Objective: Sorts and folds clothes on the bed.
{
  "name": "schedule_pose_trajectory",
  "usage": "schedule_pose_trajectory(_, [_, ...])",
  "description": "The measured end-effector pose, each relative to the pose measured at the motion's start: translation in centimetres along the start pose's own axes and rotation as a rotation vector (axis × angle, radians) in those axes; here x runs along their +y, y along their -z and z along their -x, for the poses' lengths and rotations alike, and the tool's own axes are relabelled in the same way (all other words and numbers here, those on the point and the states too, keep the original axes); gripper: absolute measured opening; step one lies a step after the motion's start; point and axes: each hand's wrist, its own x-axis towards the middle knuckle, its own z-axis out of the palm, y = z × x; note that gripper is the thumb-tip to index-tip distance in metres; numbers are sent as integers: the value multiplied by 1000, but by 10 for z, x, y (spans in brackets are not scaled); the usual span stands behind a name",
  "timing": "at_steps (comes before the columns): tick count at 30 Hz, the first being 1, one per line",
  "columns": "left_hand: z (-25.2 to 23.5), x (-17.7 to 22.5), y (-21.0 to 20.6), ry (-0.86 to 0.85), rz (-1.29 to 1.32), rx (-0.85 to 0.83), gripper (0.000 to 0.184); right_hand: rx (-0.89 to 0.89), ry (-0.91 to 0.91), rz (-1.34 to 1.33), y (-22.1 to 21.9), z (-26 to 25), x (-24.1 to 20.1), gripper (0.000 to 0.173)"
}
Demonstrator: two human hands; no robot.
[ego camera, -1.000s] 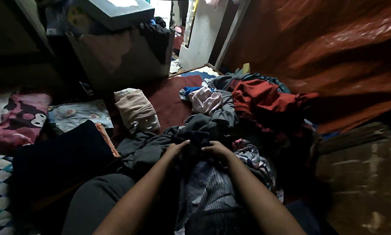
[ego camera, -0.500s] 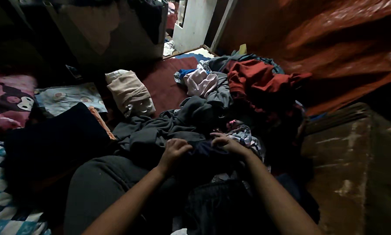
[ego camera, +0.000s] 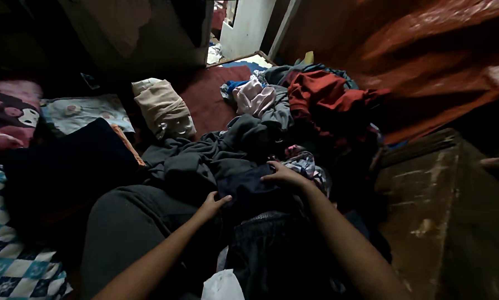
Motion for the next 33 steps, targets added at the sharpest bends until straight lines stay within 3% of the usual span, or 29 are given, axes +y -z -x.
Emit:
schedule_pose_trajectory(3, [-6, 1, -3, 33, 101, 28, 54, -69, 194, -269, -1, 16, -11, 29])
schedule_pose_trajectory(7, [1, 21, 1, -14, 171, -31, 34, -98, 330, -372, 13, 29, -9, 24])
schedule_pose_trajectory(10, [26, 37, 0, -261, 150, -80, 30, -41, 414, -404, 24, 53, -12, 23])
schedule_pose_trajectory(15, [72, 43, -15, -716, -14, -15, 43, 105, 703, -333, 36, 104, 5, 25])
schedule_pose_trajectory(17, [83, 33, -13, -1024, -188, -39, 36, 130, 934, -159, 42, 128, 18, 14])
schedule_pose_trajectory(21, [106, 7, -9, -1450, -503, -109, 11, 280, 1224, 85, 24, 181, 65, 25])
schedule_pose_trajectory(24, [121, -15, -6, -1578, -740, -194, 16, 342, 1130, -51, -15, 216, 129, 22])
schedule_pose_trajectory(29, [127, -36, 0, -1594, -978, -345, 23, 283, 550, -225, -76, 259, 171, 19])
schedule_pose_trajectory(31, [128, -38, 1, -1563, -996, -386, 23, 390, 510, -114, -75, 268, 169, 23])
schedule_pose_trajectory(33, [129, -35, 2, -1537, -994, -413, 22, 630, 605, 2, -65, 273, 150, 25])
